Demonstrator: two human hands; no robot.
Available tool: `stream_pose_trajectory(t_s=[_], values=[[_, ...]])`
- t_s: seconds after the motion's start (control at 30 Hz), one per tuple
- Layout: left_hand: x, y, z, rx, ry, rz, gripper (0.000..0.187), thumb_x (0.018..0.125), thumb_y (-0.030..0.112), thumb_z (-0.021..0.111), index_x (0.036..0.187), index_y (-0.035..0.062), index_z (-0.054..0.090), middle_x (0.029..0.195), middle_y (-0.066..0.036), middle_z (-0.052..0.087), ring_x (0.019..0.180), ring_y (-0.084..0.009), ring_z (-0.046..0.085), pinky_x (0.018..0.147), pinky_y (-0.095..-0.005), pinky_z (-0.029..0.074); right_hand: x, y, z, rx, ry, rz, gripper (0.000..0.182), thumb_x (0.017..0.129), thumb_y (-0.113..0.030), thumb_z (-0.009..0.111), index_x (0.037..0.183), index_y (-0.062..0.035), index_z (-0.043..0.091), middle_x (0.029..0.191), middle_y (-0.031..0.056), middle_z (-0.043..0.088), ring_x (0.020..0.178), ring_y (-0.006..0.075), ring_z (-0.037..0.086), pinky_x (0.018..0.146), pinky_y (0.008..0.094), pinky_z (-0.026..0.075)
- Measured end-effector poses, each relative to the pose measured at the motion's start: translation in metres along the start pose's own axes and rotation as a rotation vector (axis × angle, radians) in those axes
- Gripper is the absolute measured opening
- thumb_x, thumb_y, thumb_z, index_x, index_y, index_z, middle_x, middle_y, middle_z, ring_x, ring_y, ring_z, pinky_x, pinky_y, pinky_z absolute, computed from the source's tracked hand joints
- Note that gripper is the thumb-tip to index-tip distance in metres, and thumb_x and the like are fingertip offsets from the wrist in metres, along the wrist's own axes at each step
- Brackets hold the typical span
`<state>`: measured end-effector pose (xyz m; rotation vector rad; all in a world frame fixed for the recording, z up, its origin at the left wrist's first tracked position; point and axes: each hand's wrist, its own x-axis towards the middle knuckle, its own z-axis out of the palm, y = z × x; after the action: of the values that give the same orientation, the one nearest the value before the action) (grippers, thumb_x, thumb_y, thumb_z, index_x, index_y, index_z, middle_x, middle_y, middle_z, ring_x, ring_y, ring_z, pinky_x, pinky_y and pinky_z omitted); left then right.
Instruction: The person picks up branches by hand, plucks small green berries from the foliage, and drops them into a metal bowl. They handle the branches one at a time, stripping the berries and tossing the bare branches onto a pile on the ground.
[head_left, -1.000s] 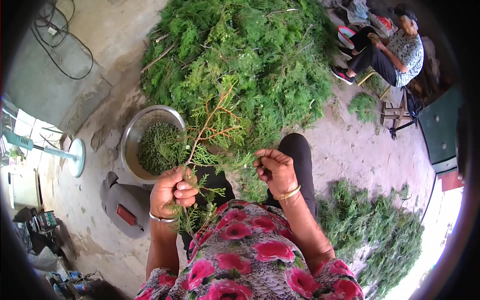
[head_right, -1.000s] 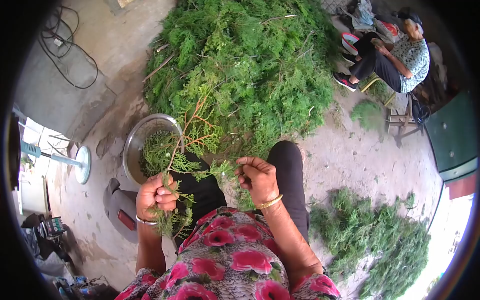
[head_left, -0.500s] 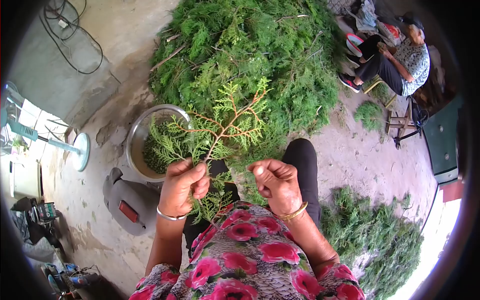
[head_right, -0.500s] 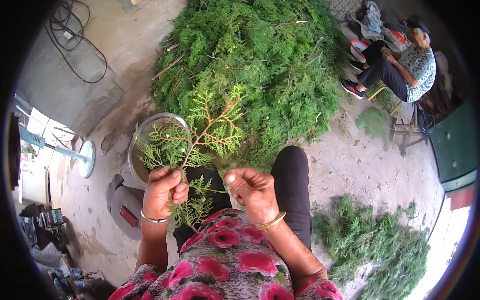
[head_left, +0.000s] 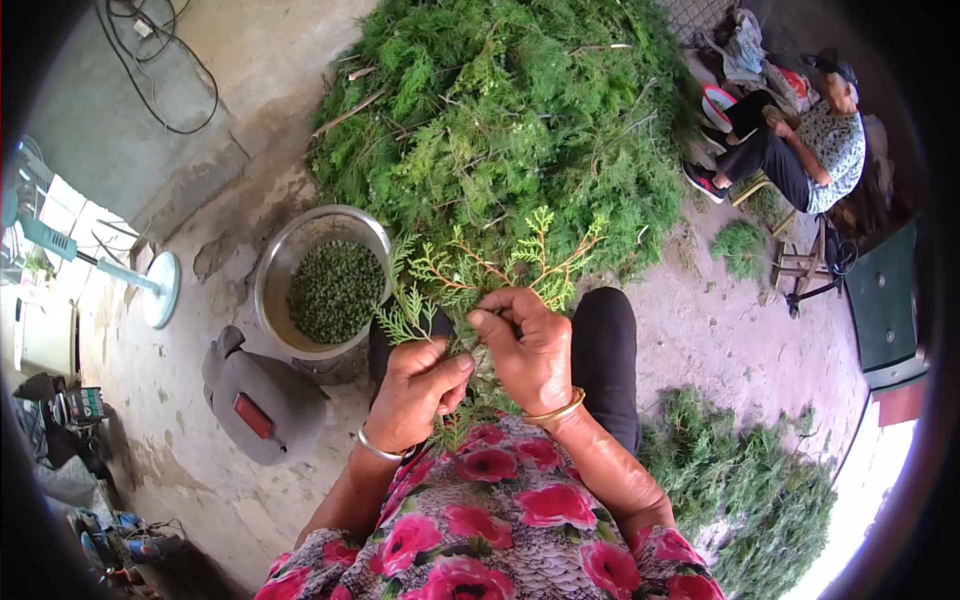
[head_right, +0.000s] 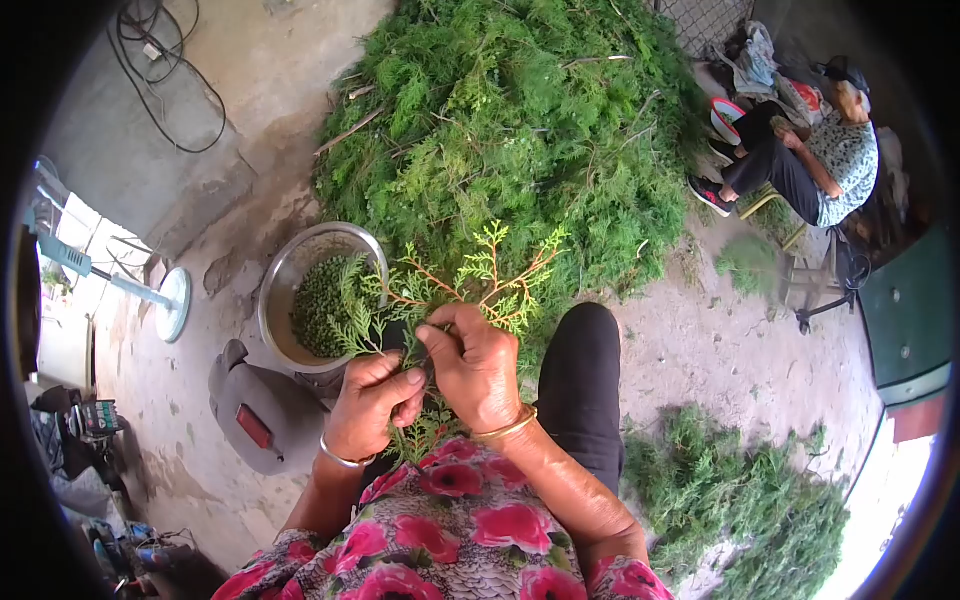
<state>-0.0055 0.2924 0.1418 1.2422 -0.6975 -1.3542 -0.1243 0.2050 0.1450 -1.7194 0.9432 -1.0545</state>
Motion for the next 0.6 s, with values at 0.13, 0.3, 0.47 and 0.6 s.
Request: stream_pose_trajectory(t_s=[0.13, 0.3, 0.47, 0.6], values=[[0.003, 0.001, -0.003, 0.000, -0.011, -0.037, 0.027, 0.088, 0.016, 0.057, 0.066, 0.0035, 0.047, 0.054, -0.001, 0.045, 0.044, -0.0066, 0.037, 0.040, -0.0222, 0.028, 0.005, 0.011, -0.009, 0.099, 0.058, 0.050, 0.015, 0.084, -0.013, 0.064, 0.082, -0.0011, 0.057, 0.055, 0.0019, 0.053, 0.049, 0.0075, 0.048, 0.044, 0.0246, 0.039], [0.010, 0.003, -0.024, -0.361, 0.069, -0.096, 0.022, 0.087, 0.021, 0.059, 0.074, 0.0067, 0.048, 0.058, -0.001, 0.044, 0.046, -0.0100, 0.039, 0.040, -0.0232, 0.030, 0.023, 0.011, -0.052, 0.897, 0.187, 0.468, 0.015, 0.089, -0.012, 0.053, 0.078, -0.0035, 0.056, 0.055, 0.0010, 0.048, 0.042, 0.0066, 0.036, 0.038, 0.0205, 0.024], [0.029, 0.004, -0.074, -0.818, -0.115, 0.016, 0.017, 0.091, 0.025, 0.054, 0.085, 0.0090, 0.057, 0.064, 0.001, 0.046, 0.055, -0.0091, 0.042, 0.043, -0.0214, 0.032, -0.006, 0.035, -0.056, 0.892, 0.024, 0.653, 0.012, 0.086, -0.007, 0.047, 0.081, -0.0010, 0.057, 0.067, 0.0077, 0.056, 0.045, 0.0083, 0.043, 0.038, 0.0191, 0.027], [0.032, 0.007, -0.075, -0.935, -0.220, 0.017, 0.020, 0.091, 0.026, 0.054, 0.087, 0.0069, 0.059, 0.064, 0.002, 0.046, 0.056, -0.0072, 0.040, 0.044, -0.0206, 0.032, -0.029, 0.042, -0.039, 0.914, -0.206, 0.846, 0.015, 0.085, -0.005, 0.047, 0.087, 0.0043, 0.059, 0.073, 0.0121, 0.061, 0.052, 0.0135, 0.055, 0.040, 0.0214, 0.041]])
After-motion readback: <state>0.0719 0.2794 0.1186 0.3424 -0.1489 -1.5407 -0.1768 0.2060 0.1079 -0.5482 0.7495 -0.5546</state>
